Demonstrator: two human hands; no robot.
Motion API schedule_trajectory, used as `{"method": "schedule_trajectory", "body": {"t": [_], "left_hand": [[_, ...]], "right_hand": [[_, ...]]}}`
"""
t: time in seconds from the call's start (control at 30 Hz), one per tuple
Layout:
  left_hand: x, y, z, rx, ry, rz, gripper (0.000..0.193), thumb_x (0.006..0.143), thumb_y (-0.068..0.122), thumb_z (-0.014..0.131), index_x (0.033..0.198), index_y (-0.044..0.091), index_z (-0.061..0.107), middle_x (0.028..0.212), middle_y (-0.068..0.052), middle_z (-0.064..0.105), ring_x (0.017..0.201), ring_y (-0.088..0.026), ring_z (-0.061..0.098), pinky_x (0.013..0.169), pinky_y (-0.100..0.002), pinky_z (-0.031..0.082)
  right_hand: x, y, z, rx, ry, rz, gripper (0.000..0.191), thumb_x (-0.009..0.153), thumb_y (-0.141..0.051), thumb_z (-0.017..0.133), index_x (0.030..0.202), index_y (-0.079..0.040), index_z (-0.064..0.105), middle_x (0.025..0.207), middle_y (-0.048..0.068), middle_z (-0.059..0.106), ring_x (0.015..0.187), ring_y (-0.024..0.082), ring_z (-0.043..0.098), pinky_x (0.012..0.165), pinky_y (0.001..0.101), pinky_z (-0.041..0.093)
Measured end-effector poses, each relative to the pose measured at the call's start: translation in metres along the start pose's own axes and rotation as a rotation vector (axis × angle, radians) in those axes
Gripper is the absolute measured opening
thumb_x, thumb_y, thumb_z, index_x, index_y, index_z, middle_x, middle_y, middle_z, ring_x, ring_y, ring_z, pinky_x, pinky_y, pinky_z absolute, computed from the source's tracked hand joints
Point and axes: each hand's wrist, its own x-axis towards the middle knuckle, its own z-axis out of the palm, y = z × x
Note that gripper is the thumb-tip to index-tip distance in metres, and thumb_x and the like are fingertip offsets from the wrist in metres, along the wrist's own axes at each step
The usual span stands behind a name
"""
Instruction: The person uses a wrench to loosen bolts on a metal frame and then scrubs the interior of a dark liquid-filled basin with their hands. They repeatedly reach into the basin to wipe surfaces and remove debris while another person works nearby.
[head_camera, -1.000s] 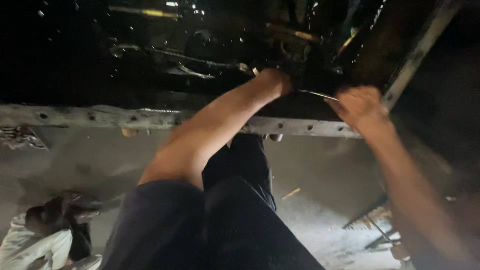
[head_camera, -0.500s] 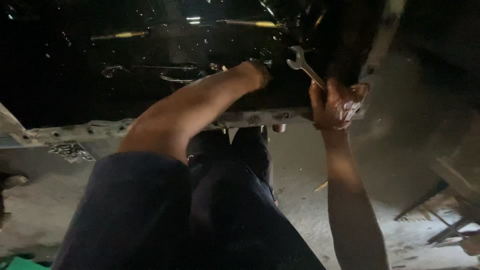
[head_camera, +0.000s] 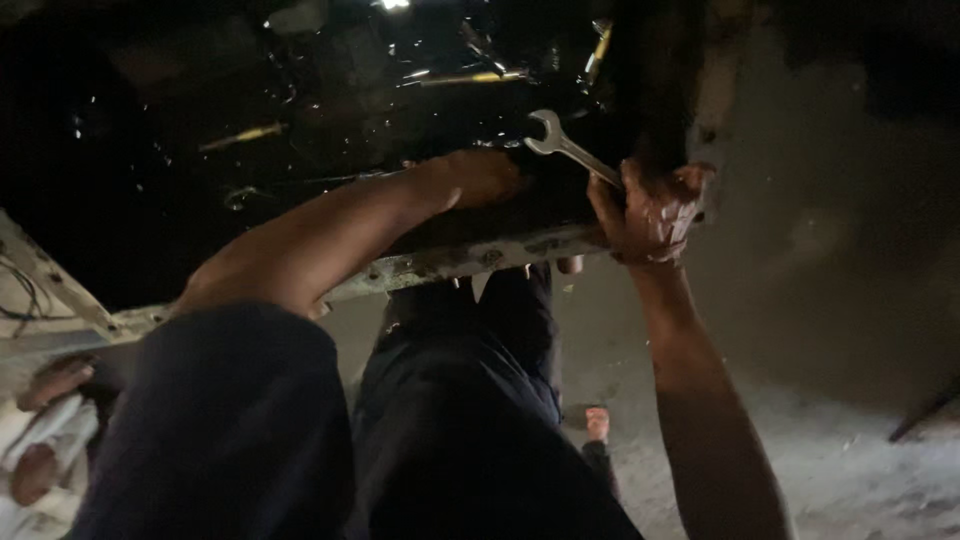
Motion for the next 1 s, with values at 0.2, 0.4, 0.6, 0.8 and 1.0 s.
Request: {"method": "schedule_trajectory", "body": {"t": [0.2, 0.4, 0.6, 0.8, 1.0], "left_hand": [[0.004, -0.005, 0.009, 0.027, -0.034, 0.014, 0.046, 0.084, 0.010, 0.068, 0.130, 0.014, 0.064, 0.135, -0.010, 0.060, 0.122, -0.029, 0.057, 0.101, -0.042, 0.048], [0.001, -0.001, 0.007, 0.067, -0.060, -0.011, 0.039, 0.090, 0.013, 0.064, 0.129, 0.014, 0.064, 0.132, -0.010, 0.062, 0.118, -0.029, 0.060, 0.098, -0.040, 0.051], [0.003, 0.001, -0.003, -0.122, -0.058, -0.156, 0.032, 0.093, 0.019, 0.062, 0.124, 0.013, 0.067, 0.128, -0.011, 0.065, 0.116, -0.030, 0.062, 0.097, -0.042, 0.052], [0.002, 0.011, -0.021, -0.288, -0.048, -0.293, 0.028, 0.095, 0.025, 0.060, 0.119, 0.013, 0.070, 0.123, -0.012, 0.068, 0.114, -0.031, 0.065, 0.096, -0.044, 0.053], [-0.002, 0.019, -0.042, -0.193, -0.107, -0.293, 0.029, 0.098, 0.031, 0.057, 0.114, 0.013, 0.074, 0.119, -0.013, 0.072, 0.111, -0.032, 0.068, 0.096, -0.046, 0.054]], "right_hand": [[0.002, -0.002, -0.004, 0.053, -0.088, 0.094, 0.038, 0.098, -0.039, 0.076, 0.078, -0.009, 0.063, 0.066, 0.008, 0.060, 0.062, 0.024, 0.038, 0.081, 0.0402, 0.033], [-0.001, 0.000, -0.003, 0.040, -0.151, 0.120, 0.040, 0.099, -0.042, 0.078, 0.080, -0.010, 0.065, 0.063, 0.008, 0.056, 0.059, 0.024, 0.040, 0.078, 0.0403, 0.033], [0.000, 0.000, -0.004, 0.074, -0.082, 0.079, 0.034, 0.104, -0.038, 0.075, 0.091, -0.008, 0.068, 0.070, 0.007, 0.061, 0.060, 0.022, 0.043, 0.086, 0.0404, 0.034], [0.005, 0.001, -0.004, 0.101, -0.110, 0.114, 0.038, 0.096, -0.037, 0.076, 0.074, -0.011, 0.061, 0.061, 0.006, 0.058, 0.053, 0.023, 0.041, 0.081, 0.0416, 0.034], [0.005, 0.000, -0.004, 0.088, -0.088, 0.132, 0.038, 0.100, -0.037, 0.078, 0.079, -0.009, 0.062, 0.064, 0.007, 0.057, 0.056, 0.024, 0.040, 0.077, 0.0403, 0.033]]}}
